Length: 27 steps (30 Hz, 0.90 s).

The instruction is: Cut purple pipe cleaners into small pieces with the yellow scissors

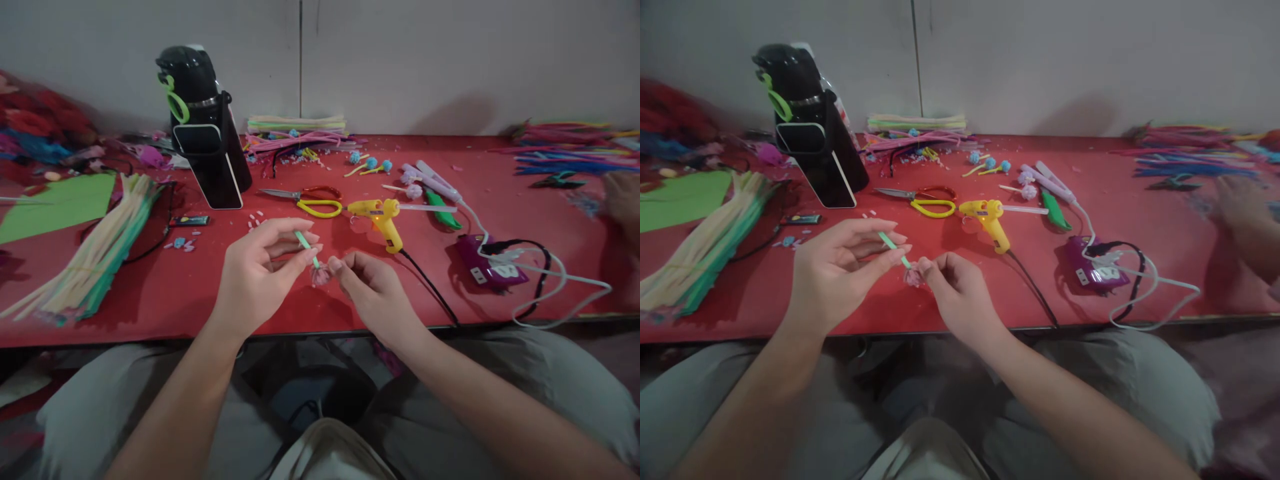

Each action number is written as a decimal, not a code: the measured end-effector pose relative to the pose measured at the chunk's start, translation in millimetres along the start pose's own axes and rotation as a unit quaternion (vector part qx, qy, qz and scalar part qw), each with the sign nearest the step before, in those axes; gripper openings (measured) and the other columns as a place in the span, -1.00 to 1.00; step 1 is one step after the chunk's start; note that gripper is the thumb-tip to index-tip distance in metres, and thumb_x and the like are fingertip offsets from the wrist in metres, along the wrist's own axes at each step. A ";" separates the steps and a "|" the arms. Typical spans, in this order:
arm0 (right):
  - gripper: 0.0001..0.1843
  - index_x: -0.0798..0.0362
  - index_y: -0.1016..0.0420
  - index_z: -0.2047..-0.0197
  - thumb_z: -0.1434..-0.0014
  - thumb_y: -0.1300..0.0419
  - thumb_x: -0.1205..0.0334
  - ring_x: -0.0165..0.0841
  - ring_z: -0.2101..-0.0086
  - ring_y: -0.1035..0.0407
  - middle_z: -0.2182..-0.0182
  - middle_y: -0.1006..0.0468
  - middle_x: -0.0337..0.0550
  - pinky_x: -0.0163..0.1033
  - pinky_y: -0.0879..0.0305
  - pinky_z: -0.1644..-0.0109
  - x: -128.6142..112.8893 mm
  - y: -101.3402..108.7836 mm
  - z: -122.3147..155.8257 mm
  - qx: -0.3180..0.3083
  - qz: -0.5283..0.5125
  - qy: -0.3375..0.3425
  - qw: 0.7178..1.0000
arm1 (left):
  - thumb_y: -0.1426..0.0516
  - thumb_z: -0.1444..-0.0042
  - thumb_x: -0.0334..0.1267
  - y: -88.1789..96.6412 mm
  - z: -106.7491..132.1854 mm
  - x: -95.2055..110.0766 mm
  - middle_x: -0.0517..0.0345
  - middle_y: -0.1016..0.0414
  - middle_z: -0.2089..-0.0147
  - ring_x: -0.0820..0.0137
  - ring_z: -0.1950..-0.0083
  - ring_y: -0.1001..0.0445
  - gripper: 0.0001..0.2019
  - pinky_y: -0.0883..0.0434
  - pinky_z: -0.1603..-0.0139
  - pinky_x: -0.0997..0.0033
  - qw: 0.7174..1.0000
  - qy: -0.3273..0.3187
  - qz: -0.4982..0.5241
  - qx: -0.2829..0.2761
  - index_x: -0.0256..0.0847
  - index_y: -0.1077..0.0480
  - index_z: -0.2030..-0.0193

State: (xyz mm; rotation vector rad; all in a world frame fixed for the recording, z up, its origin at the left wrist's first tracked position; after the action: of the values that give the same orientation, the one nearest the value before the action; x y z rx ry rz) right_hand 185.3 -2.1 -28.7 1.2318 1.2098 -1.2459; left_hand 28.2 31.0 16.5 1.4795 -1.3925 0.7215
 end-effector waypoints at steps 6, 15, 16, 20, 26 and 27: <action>-0.52 0.02 -0.30 0.49 -0.18 -0.30 -0.17 -0.49 0.55 -0.07 0.60 -0.21 -0.37 -0.31 -0.09 0.45 2.6 0.8 0.7 0.009 0.016 -0.017 1.000 | -0.35 -0.12 -0.33 3.9 -1.4 1.2 0.07 -0.69 0.11 0.27 0.05 -0.68 -0.72 -0.64 -0.08 0.27 1.000 -0.006 0.001 0.005 -0.19 -0.50 0.03; -0.67 0.04 -0.49 0.26 -0.03 -0.41 0.01 -0.37 0.34 -0.44 0.34 -0.54 -0.20 -0.24 -0.43 0.26 9.0 -1.0 -0.4 -0.026 -0.138 -0.090 0.986 | -0.35 -0.11 -0.29 11.6 -2.4 6.6 0.09 -0.68 0.12 0.29 0.08 -0.68 -0.72 -0.65 -0.02 0.29 0.999 -0.030 -0.016 0.021 -0.17 -0.50 0.03; -0.67 0.05 -0.51 0.24 -0.02 -0.42 0.02 -0.36 0.33 -0.46 0.33 -0.56 -0.18 -0.22 -0.45 0.23 8.7 -2.9 -0.1 -0.042 -0.141 -0.096 0.984 | -0.35 -0.12 -0.29 11.4 -2.1 7.2 0.09 -0.68 0.12 0.29 0.08 -0.68 -0.72 -0.65 -0.02 0.29 0.999 -0.031 -0.015 0.018 -0.17 -0.50 0.03; -0.67 0.06 -0.56 0.28 -0.01 -0.45 0.02 -0.35 0.31 -0.48 0.31 -0.62 -0.12 -0.19 -0.48 0.17 6.7 -6.1 0.6 -0.065 -0.135 -0.102 0.983 | -0.33 -0.15 -0.26 8.9 -1.0 8.3 0.08 -0.68 0.11 0.28 0.07 -0.68 -0.73 -0.65 -0.04 0.25 0.999 -0.030 -0.018 -0.001 -0.16 -0.49 0.01; -0.69 0.06 -0.58 0.32 -0.01 -0.46 0.01 -0.37 0.34 -0.50 0.34 -0.65 -0.13 -0.18 -0.49 0.14 6.1 -3.6 -0.4 -0.052 -0.110 -0.096 0.988 | -0.32 -0.17 -0.25 5.7 1.3 11.8 0.08 -0.68 0.11 0.29 0.08 -0.68 -0.75 -0.65 -0.01 0.27 0.999 -0.044 -0.024 -0.020 -0.14 -0.50 0.02; -0.70 0.06 -0.58 0.32 -0.02 -0.46 0.03 -0.38 0.35 -0.50 0.36 -0.64 -0.14 -0.18 -0.49 0.14 5.8 -3.3 -0.7 -0.052 -0.110 -0.090 0.988 | -0.32 -0.17 -0.25 5.3 1.5 12.2 0.08 -0.68 0.11 0.29 0.09 -0.68 -0.76 -0.65 0.00 0.28 0.998 -0.044 -0.026 -0.020 -0.14 -0.50 0.02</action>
State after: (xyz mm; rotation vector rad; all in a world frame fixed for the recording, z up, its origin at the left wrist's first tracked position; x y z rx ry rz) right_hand 182.0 -1.3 -34.4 0.9072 1.2849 -1.4038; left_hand 24.9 25.1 28.1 1.5259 -1.4208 0.5991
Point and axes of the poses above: each hand's wrist, its own z-axis away from the middle knuckle, its own y-axis out of the back of the hand, x = y × z, the point moved 6 cm from there along -z, towards the middle knuckle
